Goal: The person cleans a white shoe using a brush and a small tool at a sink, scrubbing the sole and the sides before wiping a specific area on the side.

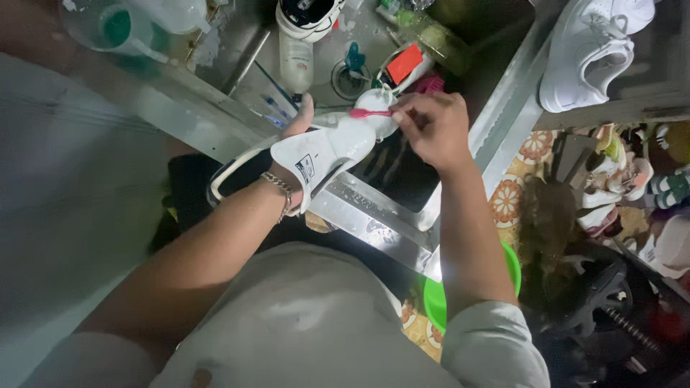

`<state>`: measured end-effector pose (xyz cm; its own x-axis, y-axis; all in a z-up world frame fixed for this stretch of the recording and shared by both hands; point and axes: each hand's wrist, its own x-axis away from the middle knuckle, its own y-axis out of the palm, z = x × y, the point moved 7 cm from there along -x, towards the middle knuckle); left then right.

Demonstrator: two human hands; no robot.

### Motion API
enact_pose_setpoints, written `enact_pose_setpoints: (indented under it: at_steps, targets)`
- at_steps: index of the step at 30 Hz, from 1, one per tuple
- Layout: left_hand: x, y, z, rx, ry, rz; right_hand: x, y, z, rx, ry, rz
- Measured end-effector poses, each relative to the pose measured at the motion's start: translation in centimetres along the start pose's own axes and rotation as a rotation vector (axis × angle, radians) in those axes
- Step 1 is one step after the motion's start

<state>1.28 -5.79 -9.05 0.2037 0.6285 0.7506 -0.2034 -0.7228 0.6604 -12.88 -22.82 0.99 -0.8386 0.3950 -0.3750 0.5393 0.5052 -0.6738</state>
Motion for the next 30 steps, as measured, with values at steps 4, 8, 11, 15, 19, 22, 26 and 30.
enact_pose_setpoints:
  at_steps: [4,8,11,15,19,22,26,30]
  targets:
    - [3.0,2.2,0.3,-0.032,-0.013,0.069,0.3,0.8,-2.3,0.011,0.071,0.012]
    - [-1.9,-0.7,0.6,-0.1,-0.042,-0.048,2.0,0.1,-0.4,0.051,0.177,0.073]
    - [2.3,1.4,0.3,-0.088,0.057,0.125,1.4,-0.2,-3.0,0.138,0.222,0.065]
    - [0.0,-0.8,0.7,-0.135,0.017,0.06,1.9,0.8,-4.3,0.125,0.2,0.034]
    - [1.2,0.3,-0.1,-0.01,-0.003,-0.006,4.8,0.5,-2.2,0.144,0.266,0.151]
    - [2.0,0.5,-0.4,-0.018,0.042,0.065,5.3,2.3,-4.7,0.077,0.321,0.148]
    - [2.5,1.1,0.7,-0.103,0.234,0.234,9.1,2.1,-0.3,-0.022,0.429,0.288]
    - [1.1,0.7,0.4,-0.048,0.108,0.087,8.6,3.4,-4.1,-0.007,0.443,0.288]
